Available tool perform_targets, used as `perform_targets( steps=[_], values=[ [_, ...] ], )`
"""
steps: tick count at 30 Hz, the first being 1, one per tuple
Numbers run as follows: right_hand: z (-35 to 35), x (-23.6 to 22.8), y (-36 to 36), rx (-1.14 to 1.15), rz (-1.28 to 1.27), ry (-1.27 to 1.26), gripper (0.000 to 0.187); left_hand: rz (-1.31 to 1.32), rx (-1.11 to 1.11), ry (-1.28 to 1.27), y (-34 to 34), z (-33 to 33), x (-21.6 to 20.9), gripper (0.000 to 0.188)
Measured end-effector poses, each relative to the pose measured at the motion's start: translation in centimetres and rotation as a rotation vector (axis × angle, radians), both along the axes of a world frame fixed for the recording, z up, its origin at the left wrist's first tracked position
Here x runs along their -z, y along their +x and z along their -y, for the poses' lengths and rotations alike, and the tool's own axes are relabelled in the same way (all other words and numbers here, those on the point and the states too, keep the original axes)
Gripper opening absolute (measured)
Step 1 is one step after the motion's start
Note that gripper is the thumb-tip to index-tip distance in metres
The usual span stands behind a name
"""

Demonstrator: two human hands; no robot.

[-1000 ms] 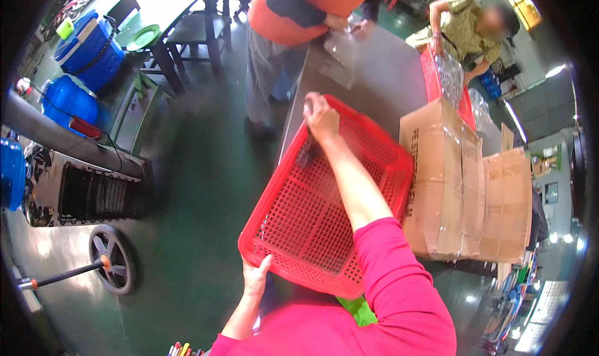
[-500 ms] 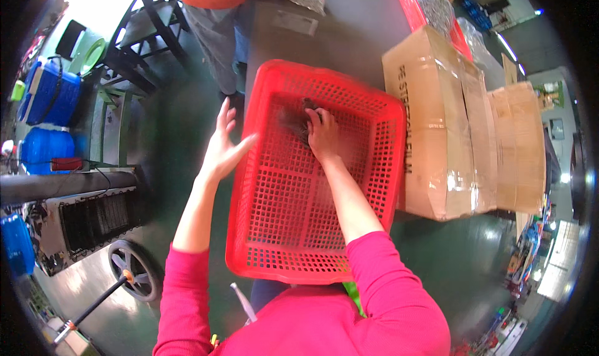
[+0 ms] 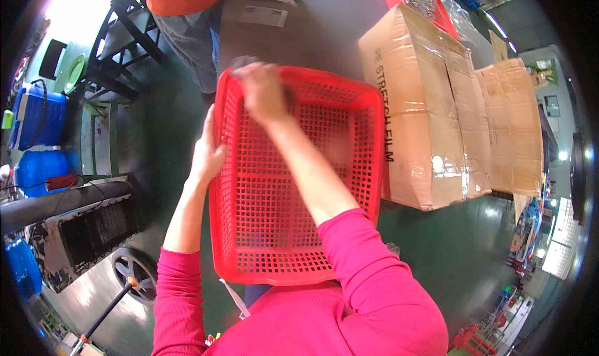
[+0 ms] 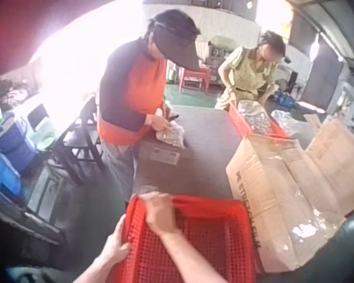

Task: The person walks through a workshop, wets a cloth at an outdoor tap, then wipes the inside of a cardboard box and the interior of red plastic baskets with the damp cloth. The person handles the cloth and baskets directly by hand.

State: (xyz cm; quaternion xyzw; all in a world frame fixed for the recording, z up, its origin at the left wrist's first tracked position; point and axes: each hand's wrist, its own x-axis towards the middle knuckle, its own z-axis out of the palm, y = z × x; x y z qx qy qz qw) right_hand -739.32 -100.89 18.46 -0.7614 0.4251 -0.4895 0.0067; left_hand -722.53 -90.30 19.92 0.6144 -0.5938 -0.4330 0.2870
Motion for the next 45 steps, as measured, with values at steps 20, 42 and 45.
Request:
perform_targets(
  steps=[20, 42, 45],
  values=[
    [-29.9, -2.2, -15.5, 0.048, -0.131, 0.506, 0.017, -0.021, -0.127, -0.108, 8.8, -4.6, 1.3, 0.081],
    [-26.7, -0.6, -18.0, 0.11, -0.094, 0.566, 0.022, -0.125, -0.208, -0.09, 8.4, -3.8, 1.8, 0.078],
    [-36.1, -2.7, -16.8, 0.21, -0.07, 0.62, 0.025, -0.136, -0.271, -0.038, 9.2, -3.1, 3.2, 0.077]
  ],
)
